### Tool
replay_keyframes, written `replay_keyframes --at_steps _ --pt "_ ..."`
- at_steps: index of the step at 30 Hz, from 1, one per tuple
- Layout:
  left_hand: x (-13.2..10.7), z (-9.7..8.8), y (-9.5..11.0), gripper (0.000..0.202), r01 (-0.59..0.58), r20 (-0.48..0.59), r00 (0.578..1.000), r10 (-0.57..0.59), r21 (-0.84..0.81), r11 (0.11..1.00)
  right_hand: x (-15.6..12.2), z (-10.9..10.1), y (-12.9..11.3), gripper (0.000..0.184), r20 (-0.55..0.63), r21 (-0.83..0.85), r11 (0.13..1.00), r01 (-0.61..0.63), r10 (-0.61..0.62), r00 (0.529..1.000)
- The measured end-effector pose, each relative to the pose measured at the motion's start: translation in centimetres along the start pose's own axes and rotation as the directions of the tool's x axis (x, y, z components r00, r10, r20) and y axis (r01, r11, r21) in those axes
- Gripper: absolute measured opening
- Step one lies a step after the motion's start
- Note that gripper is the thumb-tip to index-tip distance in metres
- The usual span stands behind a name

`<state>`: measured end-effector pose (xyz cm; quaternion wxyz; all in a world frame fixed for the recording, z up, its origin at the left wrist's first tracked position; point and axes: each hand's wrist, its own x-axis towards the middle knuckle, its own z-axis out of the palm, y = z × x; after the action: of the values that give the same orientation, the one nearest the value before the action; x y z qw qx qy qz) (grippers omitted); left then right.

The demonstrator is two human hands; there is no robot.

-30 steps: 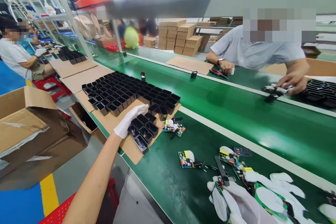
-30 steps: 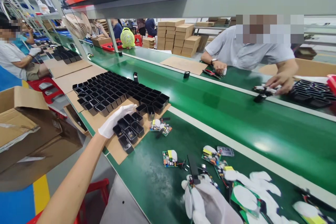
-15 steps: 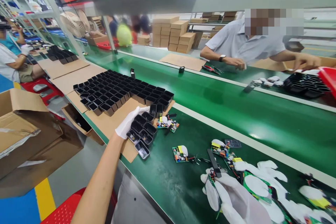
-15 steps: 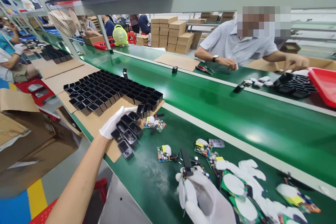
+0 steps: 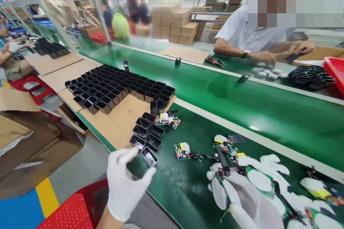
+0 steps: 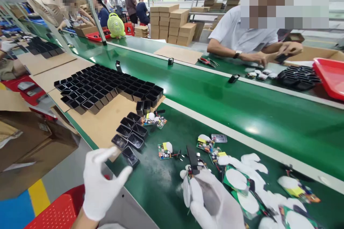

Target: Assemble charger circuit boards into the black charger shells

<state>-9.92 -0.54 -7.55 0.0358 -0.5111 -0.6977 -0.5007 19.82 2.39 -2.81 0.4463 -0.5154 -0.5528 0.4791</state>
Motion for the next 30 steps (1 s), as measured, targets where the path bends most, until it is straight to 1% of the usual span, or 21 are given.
replay_keyframes --at_steps 1,3,5,6,7,9,10,11,12,13,14,15,17,19,20,22,24,26,28,29,30 --pt "-1.1 0.0 0.4 0.04 -0.061 0.039 0.998 0.058 0.08 0.995 0.0 0.3 -0.1 0.047 -0.005 0.008 1.0 0.02 -0.02 1.0" --pt "-2.3 0.4 1.1 0.032 -0.133 0.087 0.989 0.122 0.128 0.983 -0.1 1.1 -0.5 0.044 -0.015 0.026 0.998 0.06 -0.059 0.998" --pt "-2.8 0.9 1.8 0.022 -0.192 0.15 0.972 0.182 0.053 0.98 -0.1 1.7 -1.1 0.041 0.007 0.036 0.996 0.083 -0.084 0.996" --pt "-2.9 1.2 2.1 0.019 -0.229 0.219 0.949 0.228 -0.024 0.973 -0.2 1.8 -1.3 0.038 0.028 0.033 0.996 0.087 -0.088 0.996" --pt "-3.1 1.4 2.5 0.017 -0.259 0.307 0.909 0.283 -0.117 0.959 -0.2 1.8 -1.6 0.034 0.053 0.024 0.996 0.086 -0.087 0.995" --pt "-3.4 1.7 3.4 0.016 -0.273 0.471 0.797 0.377 -0.275 0.922 -0.4 1.2 -2.0 0.034 0.096 -0.005 0.997 0.079 -0.078 0.992" --pt "-3.5 1.8 3.9 0.017 -0.261 0.535 0.746 0.396 -0.311 0.914 -0.6 0.7 -2.1 0.037 0.109 -0.024 0.996 0.081 -0.077 0.991" --pt "-3.6 1.9 4.4 0.018 -0.246 0.588 0.706 0.396 -0.321 0.915 -0.7 0.1 -2.2 0.042 0.128 -0.053 0.995 0.09 -0.082 0.988" --pt "-3.7 2.0 4.9 0.021 -0.231 0.624 0.68 0.383 -0.314 0.921 -0.9 -0.6 -2.2 0.045 0.145 -0.095 0.989 0.112 -0.098 0.985" --pt "-3.7 2.1 5.5 0.023 -0.21 0.649 0.668 0.365 -0.306 0.929 -1.1 -1.2 -2.1 0.046 0.158 -0.151 0.979 0.139 -0.115 0.981" --pt "-3.7 2.2 6.1 0.027 -0.175 0.668 0.665 0.335 -0.296 0.939 -1.2 -1.7 -2.0 0.046 0.167 -0.213 0.962 0.17 -0.135 0.977" --pt "-3.8 2.4 6.7 0.033 -0.127 0.681 0.673 0.289 -0.278 0.952 -1.4 -1.9 -1.7 0.044 0.172 -0.268 0.944 0.194 -0.151 0.973" --pt "-4.2 2.9 8.0 0.044 -0.011 0.683 0.716 0.142 -0.193 0.981 -1.6 -1.9 -1.1 0.044 0.167 -0.305 0.931 0.201 -0.156 0.974" --pt "-4.9 3.6 9.3 0.049 0.073 0.65 0.76 -0.003 -0.081 0.994 -1.8 -1.3 -0.6 0.045 0.151 -0.258 0.951 0.17 -0.134 0.979" --pt "-5.3 3.9 9.9 0.051 0.084 0.623 0.781 -0.044 -0.036 0.996 -1.8 -0.9 -0.5 0.046 0.141 -0.228 0.961 0.155 -0.125 0.982" --pt "-6.1 4.6 10.9 0.059 0.074 0.584 0.809 -0.068 0.013 0.997 -1.7 -0.2 -0.6 0.044 0.118 -0.183 0.974 0.134 -0.113 0.987" --pt "-6.4 5.1 11.3 0.06 0.072 0.578 0.813 -0.06 0.003 0.997 -1.6 0.0 -0.8 0.034 0.102 -0.14 0.984 0.109 -0.096 0.99" --pt "-6.2 5.4 11.1 0.049 0.095 0.601 0.799 -0.01 -0.109 0.989 -1.6 -0.1 -0.9 0.026 0.088 -0.082 0.995 0.061 -0.054 0.995" --pt "-5.5 5.2 10.1 0.044 0.082 0.602 0.787 0.133 -0.316 0.945 -1.8 -0.5 -0.7 0.025 0.086 -0.016 1.0 0.004 -0.003 0.996" --pt "-5.1 4.9 9.4 0.046 0.053 0.592 0.772 0.23 -0.421 0.905 -2.0 -0.6 -0.4 0.026 0.078 0.026 0.999 -0.024 0.022 0.997" --pt "-4.6 4.6 8.6 0.049 0.022 0.582 0.745 0.326 -0.51 0.86 -2.3 -0.7 -0.1 0.029 0.075 0.073 0.996 -0.055 0.05 0.996"
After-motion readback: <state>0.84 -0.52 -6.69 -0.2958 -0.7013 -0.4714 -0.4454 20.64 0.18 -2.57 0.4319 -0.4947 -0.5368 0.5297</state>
